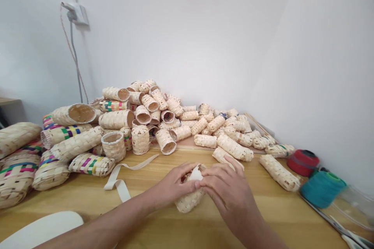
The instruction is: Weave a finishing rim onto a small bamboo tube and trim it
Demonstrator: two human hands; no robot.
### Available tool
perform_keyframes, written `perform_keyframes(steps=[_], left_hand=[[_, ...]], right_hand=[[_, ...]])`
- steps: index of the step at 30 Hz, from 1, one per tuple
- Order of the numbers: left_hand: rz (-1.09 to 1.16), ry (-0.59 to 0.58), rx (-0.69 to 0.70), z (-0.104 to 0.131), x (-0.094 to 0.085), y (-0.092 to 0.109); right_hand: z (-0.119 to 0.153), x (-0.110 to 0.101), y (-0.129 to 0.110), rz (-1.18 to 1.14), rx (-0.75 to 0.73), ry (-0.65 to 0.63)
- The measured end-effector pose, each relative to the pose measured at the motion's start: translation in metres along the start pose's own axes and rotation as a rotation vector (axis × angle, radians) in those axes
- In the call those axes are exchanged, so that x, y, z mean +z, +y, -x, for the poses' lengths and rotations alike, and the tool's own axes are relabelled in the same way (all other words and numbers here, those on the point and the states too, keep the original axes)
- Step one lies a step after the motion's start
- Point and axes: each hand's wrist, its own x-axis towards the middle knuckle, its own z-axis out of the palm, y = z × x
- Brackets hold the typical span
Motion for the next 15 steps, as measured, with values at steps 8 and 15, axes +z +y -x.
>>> perform_keyframes(steps=[8,15], left_hand=[[0.025,0.107,-0.017,0.001,0.005,-0.003],[0.105,0.125,0.000,-0.001,0.008,-0.009]], right_hand=[[-0.003,-0.006,-0.004,-0.067,-0.018,0.176],[-0.001,0.001,-0.007,-0.025,-0.059,0.178]])
